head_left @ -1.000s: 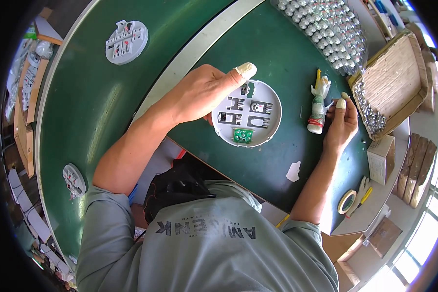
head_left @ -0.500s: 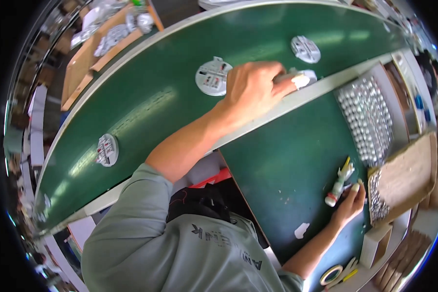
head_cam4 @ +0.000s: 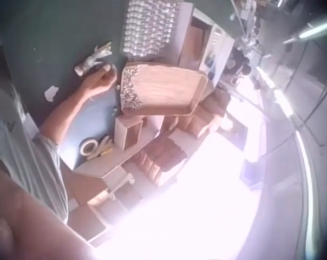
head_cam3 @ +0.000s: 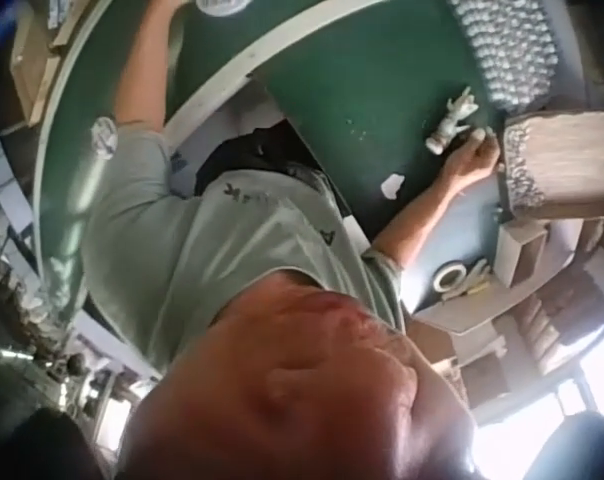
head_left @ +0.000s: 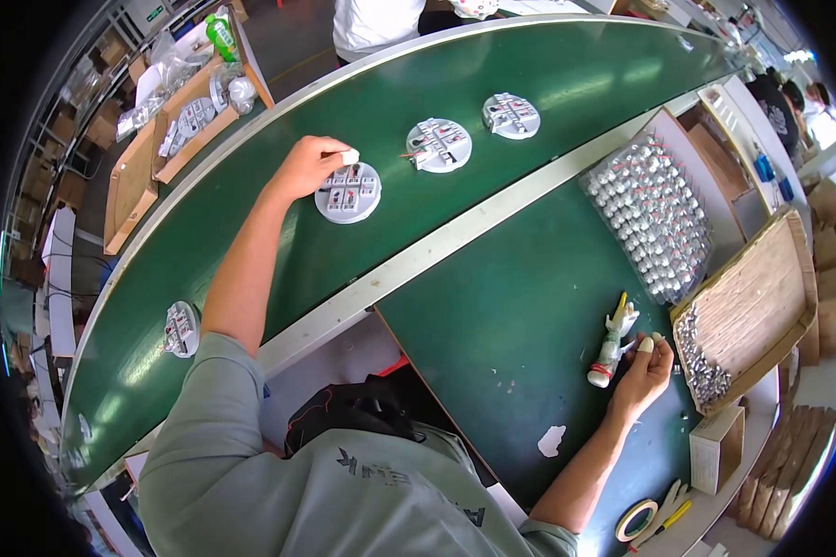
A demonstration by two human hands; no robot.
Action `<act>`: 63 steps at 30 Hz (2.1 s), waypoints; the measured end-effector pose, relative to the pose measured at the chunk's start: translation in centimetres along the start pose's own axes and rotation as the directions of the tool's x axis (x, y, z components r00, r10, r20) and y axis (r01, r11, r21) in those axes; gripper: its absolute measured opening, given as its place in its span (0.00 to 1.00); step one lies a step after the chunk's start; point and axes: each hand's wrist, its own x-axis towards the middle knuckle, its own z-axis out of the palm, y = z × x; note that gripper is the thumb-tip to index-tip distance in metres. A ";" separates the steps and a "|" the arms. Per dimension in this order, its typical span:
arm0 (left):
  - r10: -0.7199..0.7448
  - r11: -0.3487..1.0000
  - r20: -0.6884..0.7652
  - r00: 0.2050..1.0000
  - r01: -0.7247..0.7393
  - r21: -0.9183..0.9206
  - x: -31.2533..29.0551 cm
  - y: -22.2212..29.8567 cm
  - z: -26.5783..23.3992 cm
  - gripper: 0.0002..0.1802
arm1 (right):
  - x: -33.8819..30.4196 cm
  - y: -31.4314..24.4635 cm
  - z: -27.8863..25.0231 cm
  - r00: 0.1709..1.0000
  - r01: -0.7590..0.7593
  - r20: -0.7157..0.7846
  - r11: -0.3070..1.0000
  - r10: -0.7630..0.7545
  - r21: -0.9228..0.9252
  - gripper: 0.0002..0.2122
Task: Assembling small electronic or mechanical components onto a circular base using glue and manual placement at a factory assembly line.
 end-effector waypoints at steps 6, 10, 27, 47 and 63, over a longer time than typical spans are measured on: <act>0.167 0.978 -0.257 0.952 -0.193 -0.079 -7.1 9.2 5.5 0.08 | -0.1 0.8 -0.5 0.999 0.043 -0.012 0.999 -0.043 0.020 0.11; 0.307 0.939 -0.231 0.923 -0.333 -0.081 -9.8 15.5 14.4 0.09 | 0.3 0.1 -0.8 0.996 0.088 -0.002 0.979 -0.090 -0.184 0.10; 0.643 0.741 0.215 0.735 -0.668 0.070 -12.5 15.2 17.9 0.57 | -8.8 -7.4 9.8 0.578 0.737 0.609 0.669 -0.544 -0.101 0.12; 0.617 0.761 0.298 0.728 -0.648 0.005 -10.3 16.7 17.0 0.58 | 18.4 -11.1 7.8 0.887 0.455 0.225 0.684 -0.403 -0.570 0.16; 0.619 0.773 0.300 0.726 -0.631 -0.069 -9.3 16.7 17.1 0.62 | 8.0 -13.0 8.0 0.886 0.148 0.458 0.982 -0.077 -0.121 0.24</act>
